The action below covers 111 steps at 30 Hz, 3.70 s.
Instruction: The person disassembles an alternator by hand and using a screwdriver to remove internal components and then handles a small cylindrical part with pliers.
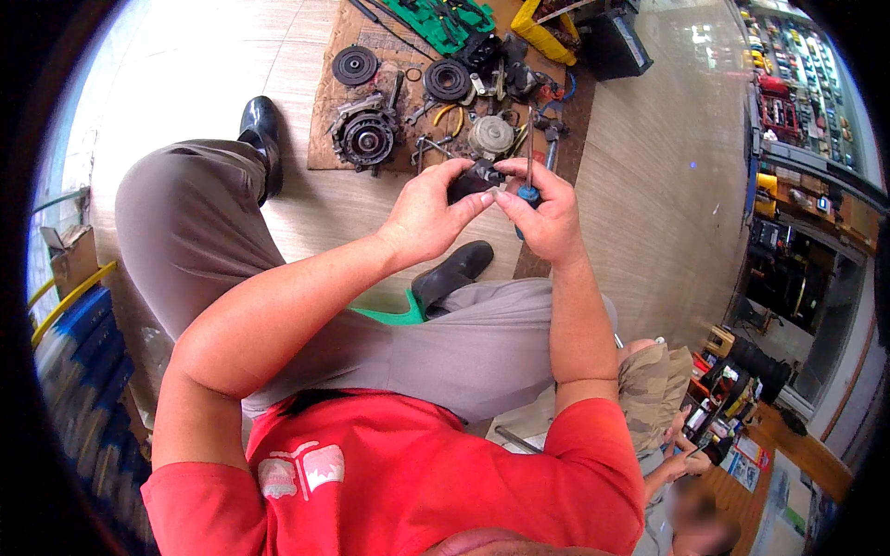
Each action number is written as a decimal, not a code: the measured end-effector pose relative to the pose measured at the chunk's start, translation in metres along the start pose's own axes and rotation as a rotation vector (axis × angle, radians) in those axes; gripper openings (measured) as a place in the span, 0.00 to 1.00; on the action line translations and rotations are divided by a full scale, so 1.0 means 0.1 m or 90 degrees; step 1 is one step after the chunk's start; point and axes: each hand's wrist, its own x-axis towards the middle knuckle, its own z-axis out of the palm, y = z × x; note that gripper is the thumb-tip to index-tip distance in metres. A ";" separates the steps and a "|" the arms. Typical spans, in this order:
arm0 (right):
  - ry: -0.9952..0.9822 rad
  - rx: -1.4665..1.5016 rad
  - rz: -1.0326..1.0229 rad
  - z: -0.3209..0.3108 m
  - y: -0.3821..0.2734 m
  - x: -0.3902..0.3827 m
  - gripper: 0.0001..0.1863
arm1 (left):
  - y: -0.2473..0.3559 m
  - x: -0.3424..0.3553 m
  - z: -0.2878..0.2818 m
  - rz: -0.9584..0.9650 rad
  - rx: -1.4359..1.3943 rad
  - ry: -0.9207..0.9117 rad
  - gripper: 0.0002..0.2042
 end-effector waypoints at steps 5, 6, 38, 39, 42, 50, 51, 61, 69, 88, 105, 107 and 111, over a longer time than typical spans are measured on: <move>0.007 -0.017 0.006 0.00 0.01 0.00 0.16 | 0.07 -0.01 -0.03 -0.013 0.010 -0.009 0.23; 0.008 -0.016 0.002 0.00 0.02 0.01 0.16 | 0.07 -0.01 -0.03 -0.020 0.002 -0.013 0.23; 0.067 0.049 0.078 0.04 0.11 0.03 0.22 | 0.13 0.08 -0.13 -0.139 -0.365 -0.090 0.23; 0.065 0.049 0.074 0.04 0.11 0.03 0.22 | 0.14 0.08 -0.14 -0.150 -0.367 -0.098 0.23; 0.056 0.053 0.087 0.04 0.07 0.01 0.22 | 0.12 0.08 -0.15 -0.158 -0.382 -0.095 0.23; 0.044 -0.088 0.027 0.00 0.02 0.03 0.20 | 0.18 0.08 -0.21 -0.131 -0.370 -0.107 0.21; 0.038 -0.115 0.010 -0.01 0.01 0.01 0.20 | 0.14 0.08 -0.20 -0.119 -0.366 -0.115 0.21; -0.104 -0.179 0.049 0.00 0.03 0.05 0.15 | 0.15 0.08 -0.19 -0.052 -0.322 -0.140 0.18; -0.180 -0.138 0.002 0.13 0.12 0.00 0.20 | 0.30 0.06 -0.19 -0.086 -0.289 -0.069 0.16; 0.383 -0.413 0.339 -1.26 2.17 0.01 0.19 | 0.71 -0.03 -0.33 0.008 -0.428 0.027 0.13; 0.193 -0.279 0.724 -0.47 4.17 0.30 0.22 | 0.71 0.27 -0.65 -0.349 -0.254 -0.074 0.14; 0.164 -0.368 0.692 -0.60 4.33 0.33 0.17 | 0.74 0.40 -0.63 -0.286 -0.377 -0.117 0.16; 0.111 -0.456 0.722 -0.71 4.32 0.54 0.20 | 0.82 0.53 -0.63 -0.395 -0.517 -0.006 0.14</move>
